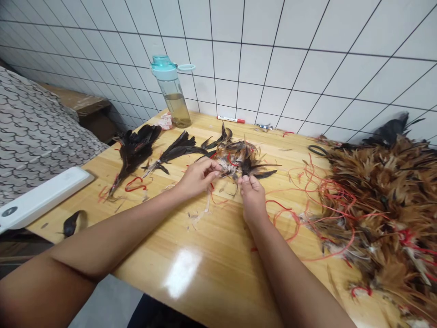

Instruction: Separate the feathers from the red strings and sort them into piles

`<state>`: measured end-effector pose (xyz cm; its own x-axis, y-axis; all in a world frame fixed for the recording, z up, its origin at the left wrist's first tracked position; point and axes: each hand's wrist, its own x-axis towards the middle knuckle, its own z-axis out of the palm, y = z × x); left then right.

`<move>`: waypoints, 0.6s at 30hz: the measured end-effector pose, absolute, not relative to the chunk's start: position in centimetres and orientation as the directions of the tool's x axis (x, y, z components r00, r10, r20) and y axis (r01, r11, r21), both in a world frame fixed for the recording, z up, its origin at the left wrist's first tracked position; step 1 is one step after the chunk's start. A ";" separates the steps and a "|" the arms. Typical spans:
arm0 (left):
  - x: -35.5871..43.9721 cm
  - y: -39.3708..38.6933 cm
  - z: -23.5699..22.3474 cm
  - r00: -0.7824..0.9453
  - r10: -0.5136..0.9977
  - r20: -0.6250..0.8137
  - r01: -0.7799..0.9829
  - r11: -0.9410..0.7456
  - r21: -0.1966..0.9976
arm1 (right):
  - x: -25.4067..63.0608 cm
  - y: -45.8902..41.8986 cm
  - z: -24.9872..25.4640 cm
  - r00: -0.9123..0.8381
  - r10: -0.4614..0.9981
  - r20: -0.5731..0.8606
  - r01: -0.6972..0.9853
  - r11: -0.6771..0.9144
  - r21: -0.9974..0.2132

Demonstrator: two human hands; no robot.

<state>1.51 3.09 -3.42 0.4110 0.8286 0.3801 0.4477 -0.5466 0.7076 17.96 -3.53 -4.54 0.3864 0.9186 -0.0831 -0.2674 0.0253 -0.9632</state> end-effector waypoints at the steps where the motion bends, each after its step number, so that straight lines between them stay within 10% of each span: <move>1: 1.4 3.3 -3.6 0.438 0.806 0.397 0.497 -0.586 0.640 | 17.9 -3.5 -4.4 0.390 0.916 -0.090 -0.292 0.030 -0.956; 10: 1.6 3.2 -4.3 0.570 0.725 0.386 0.621 -0.688 0.375 | 17.5 -3.7 -4.3 0.381 0.919 -0.101 -0.285 0.013 -0.959; 18: 1.4 3.3 -3.5 0.500 0.782 0.373 0.621 -0.624 0.475 | 17.6 -3.8 -4.7 0.382 0.922 -0.066 -0.201 0.013 -0.980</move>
